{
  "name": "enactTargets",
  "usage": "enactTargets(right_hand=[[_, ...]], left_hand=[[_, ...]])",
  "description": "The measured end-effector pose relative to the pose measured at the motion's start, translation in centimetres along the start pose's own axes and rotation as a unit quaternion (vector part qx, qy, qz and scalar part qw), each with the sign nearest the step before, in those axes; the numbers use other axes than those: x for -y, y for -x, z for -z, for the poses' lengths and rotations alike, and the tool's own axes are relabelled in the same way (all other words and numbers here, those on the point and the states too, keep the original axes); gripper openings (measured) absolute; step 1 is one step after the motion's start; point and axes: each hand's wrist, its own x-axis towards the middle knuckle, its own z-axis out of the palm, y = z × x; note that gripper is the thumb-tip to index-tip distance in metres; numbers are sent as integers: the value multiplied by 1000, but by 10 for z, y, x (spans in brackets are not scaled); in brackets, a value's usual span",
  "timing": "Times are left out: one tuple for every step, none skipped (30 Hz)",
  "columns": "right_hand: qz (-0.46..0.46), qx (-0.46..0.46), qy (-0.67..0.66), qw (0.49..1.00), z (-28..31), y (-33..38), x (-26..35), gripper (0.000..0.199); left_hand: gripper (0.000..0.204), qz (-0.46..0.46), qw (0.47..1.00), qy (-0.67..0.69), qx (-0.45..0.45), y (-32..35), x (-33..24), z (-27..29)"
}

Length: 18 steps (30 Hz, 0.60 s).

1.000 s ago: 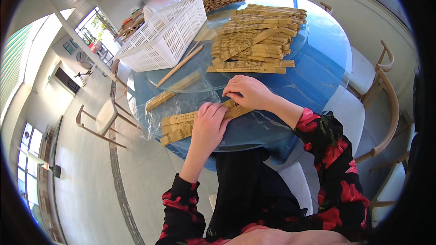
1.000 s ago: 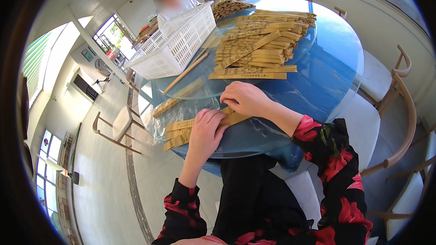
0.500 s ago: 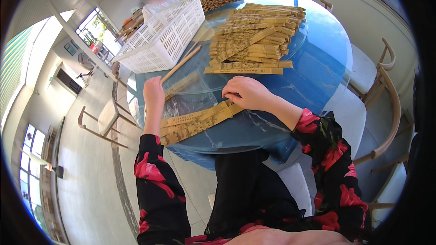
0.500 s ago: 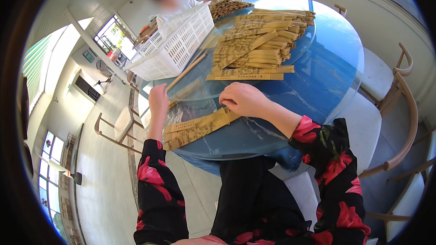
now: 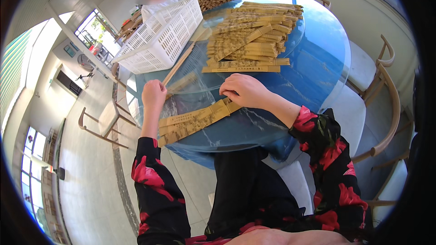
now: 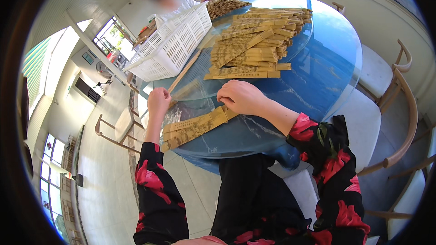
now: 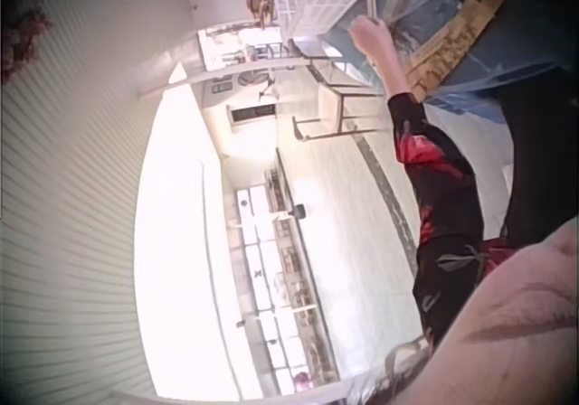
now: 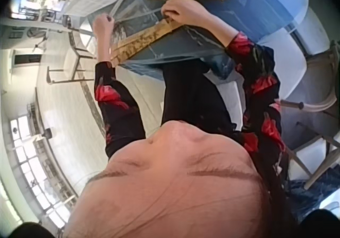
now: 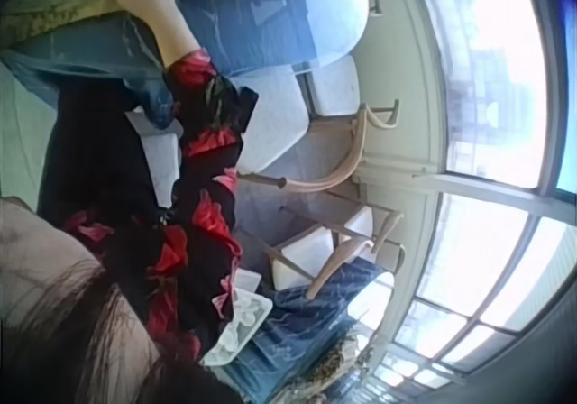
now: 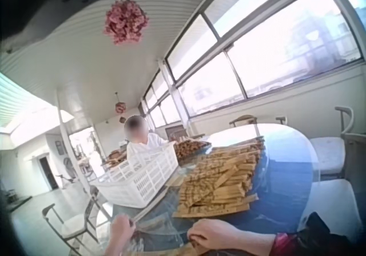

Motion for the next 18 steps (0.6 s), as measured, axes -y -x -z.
enactTargets(right_hand=[[12,-6,8,1000,0,-2,2,10],[16,-13,18,1000,0,-1,2,10],[21,-20,26,999,0,-1,3,10],[38,-36,36,998,1,1,7,11],[53,-50,44,996,2,3,8,11],[76,-64,51,994,1,2,9,12],[85,-44,83,992,0,3,8,27],[110,-71,114,985,-2,0,13,32],[136,-99,145,975,-2,-3,22,37],[157,-126,182,963,2,-2,28,42],[177,-130,233,947,5,-2,35,45],[198,-134,282,929,9,-4,42,49],[217,-136,333,908,10,-3,45,53],[229,-136,343,901,10,-4,45,51],[241,-134,355,894,11,-6,42,50],[254,-138,355,889,5,-7,35,48],[206,-72,358,908,9,-6,34,43],[157,-6,359,920,14,-5,33,37]], left_hand=[[9,14,1000,13,0,6,-4,11],[8,26,999,37,-15,14,-13,16],[7,50,996,75,-25,26,-20,24],[7,71,990,117,-37,35,-30,32],[7,105,979,172,-42,48,-44,42],[6,125,965,221,-63,64,-53,50],[6,142,947,274,-85,79,-63,54],[6,144,929,317,-124,97,-69,60],[6,140,918,344,-136,111,-77,67],[6,132,905,378,-145,123,-90,70],[6,122,902,393,-128,134,-105,76],[5,107,899,409,-113,141,-118,80],[4,91,894,427,-95,147,-133,82],[4,67,889,446,-78,148,-148,84],[3,49,886,457,-67,148,-157,84],[4,38,887,456,-54,150,-164,82],[5,25,887,459,-48,146,-171,81],[14,21,885,463,-40,141,-172,78]])
